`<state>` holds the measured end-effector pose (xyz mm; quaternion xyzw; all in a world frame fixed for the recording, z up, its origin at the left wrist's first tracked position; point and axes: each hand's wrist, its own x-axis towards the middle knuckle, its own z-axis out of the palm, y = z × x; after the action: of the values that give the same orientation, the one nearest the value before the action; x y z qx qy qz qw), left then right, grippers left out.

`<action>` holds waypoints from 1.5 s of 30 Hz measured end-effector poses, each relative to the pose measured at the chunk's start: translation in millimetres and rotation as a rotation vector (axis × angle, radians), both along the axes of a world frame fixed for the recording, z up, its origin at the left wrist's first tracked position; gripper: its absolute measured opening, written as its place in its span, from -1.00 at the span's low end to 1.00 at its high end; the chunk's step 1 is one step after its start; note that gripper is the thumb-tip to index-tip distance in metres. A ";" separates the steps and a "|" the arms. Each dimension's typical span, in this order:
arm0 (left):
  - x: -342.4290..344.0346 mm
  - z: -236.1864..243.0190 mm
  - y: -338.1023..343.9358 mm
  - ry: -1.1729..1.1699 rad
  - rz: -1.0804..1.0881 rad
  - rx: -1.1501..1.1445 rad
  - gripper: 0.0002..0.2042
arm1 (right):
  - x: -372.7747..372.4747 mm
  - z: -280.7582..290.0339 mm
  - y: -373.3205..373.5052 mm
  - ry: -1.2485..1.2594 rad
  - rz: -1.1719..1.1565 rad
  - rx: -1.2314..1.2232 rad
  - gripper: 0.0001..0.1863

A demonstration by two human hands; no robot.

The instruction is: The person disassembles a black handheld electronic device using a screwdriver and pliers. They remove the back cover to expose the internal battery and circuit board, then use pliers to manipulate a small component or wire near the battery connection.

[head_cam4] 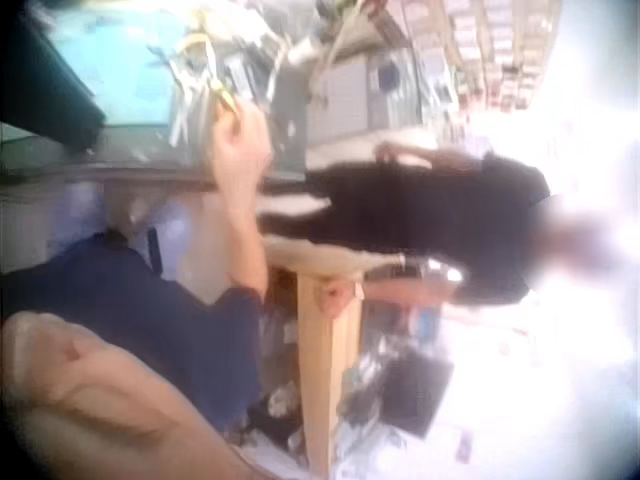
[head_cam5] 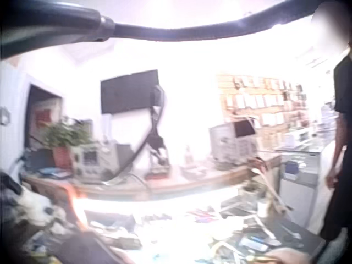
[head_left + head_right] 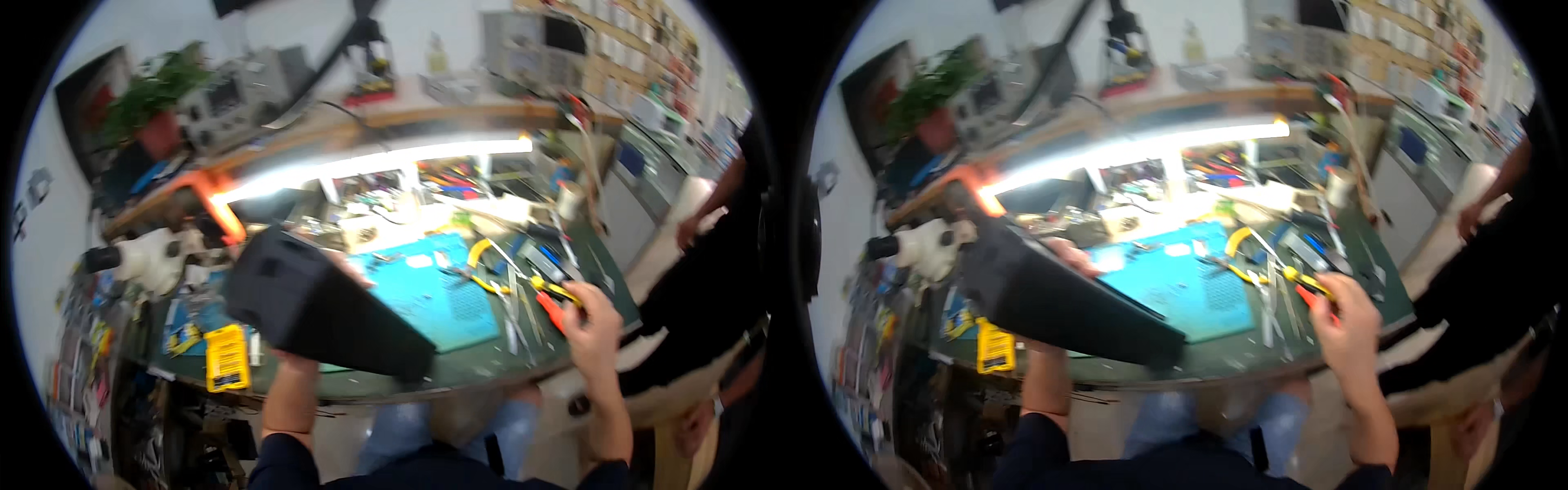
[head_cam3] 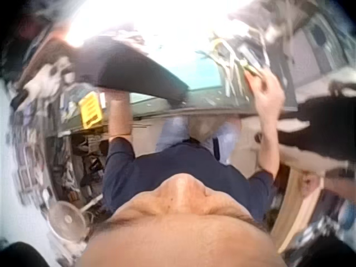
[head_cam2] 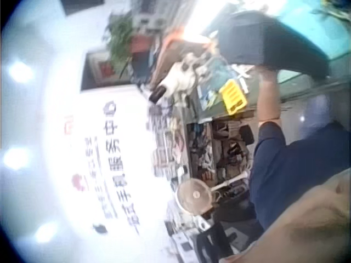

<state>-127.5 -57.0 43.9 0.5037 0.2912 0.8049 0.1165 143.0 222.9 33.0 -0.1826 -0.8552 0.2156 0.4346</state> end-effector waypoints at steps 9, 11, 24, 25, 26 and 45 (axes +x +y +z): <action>-12.3 -51.9 -11.1 0.025 0.086 -0.236 0.21 | 6.2 127.6 -99.9 0.425 0.387 0.395 -0.59; -3.4 -51.4 -21.1 -0.034 0.152 -0.247 0.12 | -13.4 144.7 -109.8 0.432 0.434 0.452 -0.57; 21.8 -25.5 -7.7 0.022 0.136 -0.200 0.00 | -27.7 149.9 -115.5 0.403 0.485 0.496 -0.57; 22.2 -24.2 -8.3 0.023 0.136 -0.198 0.00 | -27.2 149.7 -115.6 0.406 0.483 0.495 -0.58; 22.7 -23.3 -8.4 0.023 0.134 -0.197 0.01 | -26.6 149.8 -115.9 0.407 0.478 0.492 -0.58; 6.9 -4.6 -2.5 0.065 0.032 0.007 0.14 | -6.8 36.4 -29.4 0.199 0.112 -0.344 -0.74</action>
<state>-120.5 -59.6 39.3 0.5252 0.3000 0.7910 0.0921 136.1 193.5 69.4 -0.1840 -0.7675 0.3991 0.4667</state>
